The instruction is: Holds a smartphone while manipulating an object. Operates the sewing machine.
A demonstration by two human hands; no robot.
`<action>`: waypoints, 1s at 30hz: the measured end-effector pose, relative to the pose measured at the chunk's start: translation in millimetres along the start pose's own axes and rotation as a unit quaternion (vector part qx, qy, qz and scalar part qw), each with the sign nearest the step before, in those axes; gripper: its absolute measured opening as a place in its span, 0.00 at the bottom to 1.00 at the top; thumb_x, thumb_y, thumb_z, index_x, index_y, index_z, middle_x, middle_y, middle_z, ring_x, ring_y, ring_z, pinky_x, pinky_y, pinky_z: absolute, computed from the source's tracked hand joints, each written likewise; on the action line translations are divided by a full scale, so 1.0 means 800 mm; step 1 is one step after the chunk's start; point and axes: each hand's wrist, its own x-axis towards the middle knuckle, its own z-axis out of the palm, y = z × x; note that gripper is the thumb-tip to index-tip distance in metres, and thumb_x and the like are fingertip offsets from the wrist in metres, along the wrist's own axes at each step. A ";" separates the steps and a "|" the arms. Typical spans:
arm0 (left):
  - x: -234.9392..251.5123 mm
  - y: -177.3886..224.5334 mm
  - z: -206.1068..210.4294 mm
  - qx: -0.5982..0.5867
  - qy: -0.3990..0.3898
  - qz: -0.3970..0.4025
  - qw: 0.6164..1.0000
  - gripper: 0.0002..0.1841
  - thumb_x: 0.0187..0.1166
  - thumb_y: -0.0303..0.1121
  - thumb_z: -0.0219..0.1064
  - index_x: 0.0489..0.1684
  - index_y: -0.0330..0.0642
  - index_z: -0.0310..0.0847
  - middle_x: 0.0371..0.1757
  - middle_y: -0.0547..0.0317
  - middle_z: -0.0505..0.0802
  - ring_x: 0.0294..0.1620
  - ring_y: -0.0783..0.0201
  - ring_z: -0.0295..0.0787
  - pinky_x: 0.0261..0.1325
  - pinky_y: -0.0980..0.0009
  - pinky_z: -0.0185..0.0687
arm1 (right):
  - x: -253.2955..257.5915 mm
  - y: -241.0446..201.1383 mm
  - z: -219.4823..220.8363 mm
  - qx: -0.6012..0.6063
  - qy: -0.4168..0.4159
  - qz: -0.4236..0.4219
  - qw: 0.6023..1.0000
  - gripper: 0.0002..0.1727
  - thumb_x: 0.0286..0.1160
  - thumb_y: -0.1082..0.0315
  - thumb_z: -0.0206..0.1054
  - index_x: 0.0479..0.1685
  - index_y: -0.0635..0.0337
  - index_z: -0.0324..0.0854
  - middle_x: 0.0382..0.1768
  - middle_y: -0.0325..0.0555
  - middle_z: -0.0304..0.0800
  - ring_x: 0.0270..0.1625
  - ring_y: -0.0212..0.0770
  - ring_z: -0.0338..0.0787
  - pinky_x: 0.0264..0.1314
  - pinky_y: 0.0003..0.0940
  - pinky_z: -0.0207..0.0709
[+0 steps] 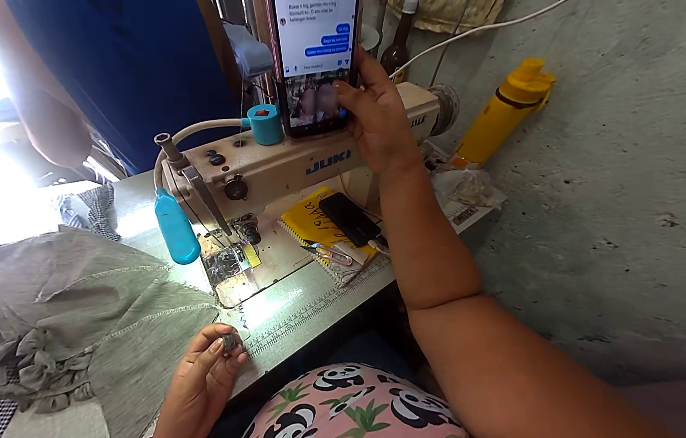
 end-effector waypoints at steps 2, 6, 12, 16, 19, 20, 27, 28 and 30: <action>0.000 0.000 0.000 -0.001 0.001 0.000 1.000 0.10 0.80 0.35 0.70 0.54 0.43 0.90 0.48 0.54 0.93 0.43 0.68 0.94 0.47 0.74 0.93 | 0.001 0.003 0.004 -0.014 0.012 -0.018 1.000 0.33 0.80 0.74 0.64 0.84 0.70 0.58 0.69 0.53 0.79 0.68 0.40 0.85 0.67 0.37 0.85; 0.000 0.000 -0.001 -0.002 -0.003 0.001 1.000 0.10 0.81 0.34 0.70 0.54 0.43 0.89 0.48 0.53 0.93 0.43 0.68 0.94 0.47 0.74 0.92 | 0.001 0.004 0.006 -0.016 0.012 -0.032 0.999 0.35 0.77 0.76 0.67 0.84 0.74 0.58 0.70 0.55 0.79 0.70 0.40 0.84 0.72 0.35 0.82; 0.001 -0.001 -0.002 -0.004 -0.006 0.001 1.000 0.10 0.81 0.34 0.70 0.54 0.43 0.89 0.47 0.53 0.93 0.43 0.68 0.94 0.47 0.73 0.92 | 0.000 0.004 -0.002 -0.007 -0.035 -0.024 0.999 0.44 0.69 0.83 0.68 0.88 0.74 0.49 0.74 0.58 0.75 0.72 0.42 0.84 0.74 0.37 0.81; 0.001 0.000 -0.001 0.001 -0.003 0.002 1.000 0.10 0.80 0.34 0.70 0.54 0.42 0.89 0.47 0.53 0.93 0.43 0.68 0.94 0.47 0.73 0.93 | 0.002 0.004 0.014 -0.034 0.017 -0.036 0.999 0.39 0.73 0.77 0.70 0.85 0.74 0.55 0.70 0.58 0.78 0.71 0.41 0.84 0.74 0.35 0.81; 0.001 0.000 0.000 0.003 -0.003 0.006 1.000 0.10 0.81 0.34 0.70 0.54 0.43 0.89 0.47 0.54 0.93 0.42 0.68 0.93 0.47 0.74 0.92 | 0.002 0.006 0.018 -0.060 0.031 -0.043 0.997 0.40 0.73 0.76 0.72 0.84 0.75 0.56 0.70 0.58 0.79 0.71 0.40 0.84 0.74 0.33 0.80; 0.000 -0.001 0.000 0.001 -0.001 0.007 1.000 0.10 0.80 0.34 0.70 0.54 0.42 0.89 0.46 0.54 0.93 0.42 0.68 0.93 0.47 0.74 0.92 | 0.002 0.006 0.015 -0.056 0.019 -0.042 0.997 0.41 0.72 0.76 0.72 0.84 0.75 0.55 0.70 0.58 0.79 0.71 0.40 0.84 0.74 0.34 0.80; 0.001 -0.001 0.000 0.001 -0.005 0.005 1.000 0.10 0.81 0.34 0.70 0.54 0.43 0.89 0.47 0.54 0.93 0.42 0.68 0.93 0.47 0.75 0.92 | -0.002 0.002 0.004 -0.048 -0.047 -0.022 0.997 0.53 0.62 0.84 0.73 0.90 0.73 0.41 0.78 0.61 0.71 0.76 0.43 0.80 0.77 0.35 0.79; 0.001 -0.001 -0.001 0.000 -0.005 0.005 1.000 0.10 0.81 0.34 0.70 0.54 0.43 0.89 0.47 0.54 0.93 0.42 0.68 0.93 0.47 0.74 0.92 | -0.002 0.001 0.007 -0.049 -0.038 -0.019 0.998 0.54 0.62 0.83 0.74 0.90 0.73 0.41 0.78 0.61 0.71 0.76 0.43 0.80 0.77 0.35 0.79; 0.001 -0.001 0.000 0.000 -0.004 0.004 1.000 0.10 0.81 0.34 0.70 0.54 0.44 0.89 0.47 0.54 0.93 0.42 0.68 0.94 0.47 0.74 0.92 | -0.003 0.001 0.018 -0.074 -0.003 -0.021 0.997 0.54 0.62 0.77 0.78 0.89 0.70 0.44 0.76 0.60 0.72 0.75 0.41 0.81 0.75 0.35 0.80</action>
